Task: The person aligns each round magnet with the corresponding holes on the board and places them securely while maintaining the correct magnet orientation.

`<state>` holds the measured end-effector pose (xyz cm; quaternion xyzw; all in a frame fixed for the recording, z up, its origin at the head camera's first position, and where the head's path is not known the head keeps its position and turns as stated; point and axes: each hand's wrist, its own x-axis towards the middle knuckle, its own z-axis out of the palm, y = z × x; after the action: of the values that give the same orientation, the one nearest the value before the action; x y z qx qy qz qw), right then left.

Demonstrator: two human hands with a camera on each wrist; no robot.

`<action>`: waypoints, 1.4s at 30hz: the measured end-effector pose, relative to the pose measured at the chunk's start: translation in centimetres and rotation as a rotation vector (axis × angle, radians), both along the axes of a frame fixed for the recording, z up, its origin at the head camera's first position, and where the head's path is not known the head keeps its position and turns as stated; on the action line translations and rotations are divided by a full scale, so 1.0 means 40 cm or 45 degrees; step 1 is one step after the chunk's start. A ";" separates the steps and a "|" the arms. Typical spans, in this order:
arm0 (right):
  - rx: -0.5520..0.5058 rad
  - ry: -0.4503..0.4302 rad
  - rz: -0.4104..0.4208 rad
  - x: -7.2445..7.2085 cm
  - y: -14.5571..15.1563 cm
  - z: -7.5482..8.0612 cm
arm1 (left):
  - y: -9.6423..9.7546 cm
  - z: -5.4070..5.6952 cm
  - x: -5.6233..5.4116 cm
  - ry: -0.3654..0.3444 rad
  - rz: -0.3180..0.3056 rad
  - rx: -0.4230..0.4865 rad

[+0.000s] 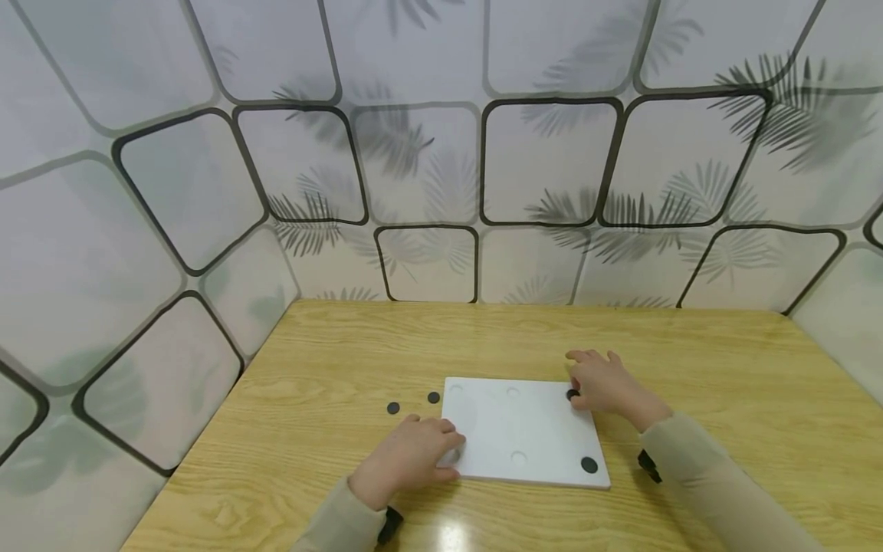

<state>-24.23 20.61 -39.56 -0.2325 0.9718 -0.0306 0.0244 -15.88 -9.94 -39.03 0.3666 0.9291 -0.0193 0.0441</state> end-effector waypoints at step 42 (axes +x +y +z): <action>-0.057 0.084 -0.059 0.018 0.090 0.005 | -0.002 0.003 0.003 -0.009 0.008 0.014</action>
<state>-23.52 24.19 -39.35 -0.2114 0.9763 -0.0452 -0.0135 -15.76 -10.02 -38.89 0.3639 0.9302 -0.0130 0.0453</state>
